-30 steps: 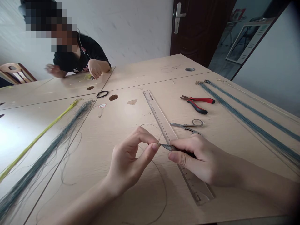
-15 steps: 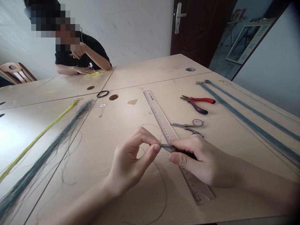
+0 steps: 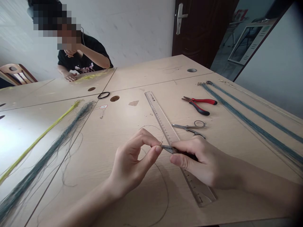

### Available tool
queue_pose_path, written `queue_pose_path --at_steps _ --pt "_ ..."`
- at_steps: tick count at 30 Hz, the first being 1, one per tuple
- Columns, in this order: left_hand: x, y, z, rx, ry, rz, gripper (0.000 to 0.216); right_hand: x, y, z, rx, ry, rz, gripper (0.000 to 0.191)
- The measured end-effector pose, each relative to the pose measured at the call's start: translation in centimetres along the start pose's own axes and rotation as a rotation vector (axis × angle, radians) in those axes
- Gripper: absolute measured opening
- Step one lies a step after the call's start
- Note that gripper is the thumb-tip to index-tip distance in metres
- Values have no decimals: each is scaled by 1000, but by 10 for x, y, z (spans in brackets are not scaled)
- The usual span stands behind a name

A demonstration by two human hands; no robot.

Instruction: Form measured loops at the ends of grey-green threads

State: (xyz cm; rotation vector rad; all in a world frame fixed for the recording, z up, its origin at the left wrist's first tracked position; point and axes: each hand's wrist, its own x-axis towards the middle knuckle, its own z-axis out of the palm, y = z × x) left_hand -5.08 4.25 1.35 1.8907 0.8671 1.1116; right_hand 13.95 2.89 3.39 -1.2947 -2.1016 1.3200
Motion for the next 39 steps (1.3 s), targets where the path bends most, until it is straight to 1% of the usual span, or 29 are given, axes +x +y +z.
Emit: queue_pose_path --at_steps 4,12,20,24,32,39 --pt "0 0 0 -15 -12 0 12 0 0 1 8 0 12 36" --pt "-1 -2 -1 -9 2 6 11 -2 0 1 1 18 -14 35" --pt "-1 -2 0 -1 30 11 12 -1 -2 0 -7 35 -6 36" --pt "0 -1 0 -11 11 7 13 0 -1 -1 17 3 -18 35" --pt "-1 -2 -1 -27 -26 8 12 -1 -1 0 23 -2 -14 37" --pt "0 0 -1 -14 -21 13 13 0 -1 0 21 -3 1 38"
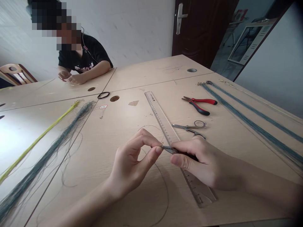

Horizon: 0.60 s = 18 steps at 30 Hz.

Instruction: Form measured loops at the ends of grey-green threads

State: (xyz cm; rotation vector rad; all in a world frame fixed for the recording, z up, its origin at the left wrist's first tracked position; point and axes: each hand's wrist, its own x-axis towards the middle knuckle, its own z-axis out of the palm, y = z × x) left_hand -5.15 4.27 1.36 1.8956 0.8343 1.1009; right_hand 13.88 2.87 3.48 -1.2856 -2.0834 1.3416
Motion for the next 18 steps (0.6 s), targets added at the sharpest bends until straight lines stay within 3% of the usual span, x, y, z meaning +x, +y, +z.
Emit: queue_pose_path --at_steps 18 --pt "-2 -3 -1 -12 -19 2 11 1 3 1 -38 20 -16 38"
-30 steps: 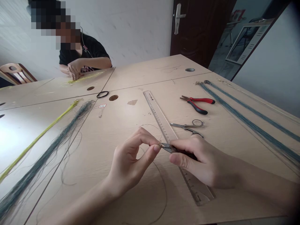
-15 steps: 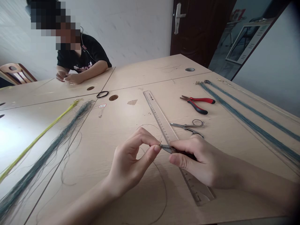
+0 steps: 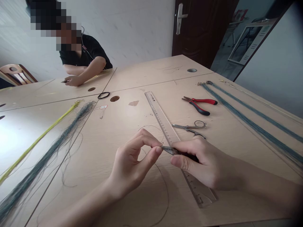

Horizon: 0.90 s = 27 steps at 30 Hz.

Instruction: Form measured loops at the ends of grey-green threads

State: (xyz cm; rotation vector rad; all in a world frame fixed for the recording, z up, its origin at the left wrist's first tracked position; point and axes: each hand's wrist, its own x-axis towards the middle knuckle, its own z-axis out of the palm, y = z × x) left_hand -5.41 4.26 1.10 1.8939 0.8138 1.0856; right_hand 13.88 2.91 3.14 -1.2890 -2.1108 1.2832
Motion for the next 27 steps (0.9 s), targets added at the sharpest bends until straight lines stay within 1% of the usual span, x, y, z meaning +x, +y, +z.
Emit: queue_pose_path --at_steps 7,15,23,27 --pt "2 1 1 -2 0 -6 12 -1 -1 0 0 -7 -5 36" --pt "1 0 1 -7 6 9 11 -2 0 0 -10 3 -4 40" --pt "1 0 1 -1 36 5 10 -2 -1 -1 -35 7 -2 38" --pt "1 0 2 -13 34 -5 11 -3 -1 -2 -9 7 3 35"
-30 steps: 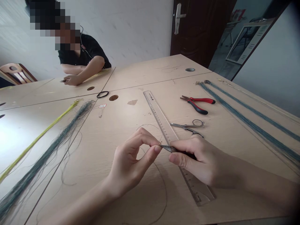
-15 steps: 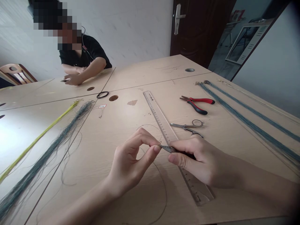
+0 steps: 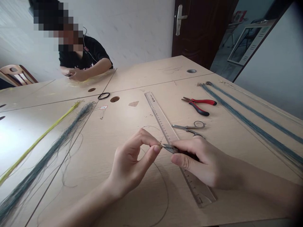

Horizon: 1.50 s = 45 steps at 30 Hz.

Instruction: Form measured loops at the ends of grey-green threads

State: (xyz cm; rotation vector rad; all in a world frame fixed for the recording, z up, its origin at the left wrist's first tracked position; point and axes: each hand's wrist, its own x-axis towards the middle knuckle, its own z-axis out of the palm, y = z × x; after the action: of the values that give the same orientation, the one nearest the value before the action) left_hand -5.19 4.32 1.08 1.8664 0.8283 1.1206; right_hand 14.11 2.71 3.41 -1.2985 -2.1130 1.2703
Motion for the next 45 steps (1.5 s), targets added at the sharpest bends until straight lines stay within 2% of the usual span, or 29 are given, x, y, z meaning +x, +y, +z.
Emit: queue_pose_path --at_steps 45 --pt "0 1 0 2 -7 -10 12 2 -1 1 15 -7 -8 35"
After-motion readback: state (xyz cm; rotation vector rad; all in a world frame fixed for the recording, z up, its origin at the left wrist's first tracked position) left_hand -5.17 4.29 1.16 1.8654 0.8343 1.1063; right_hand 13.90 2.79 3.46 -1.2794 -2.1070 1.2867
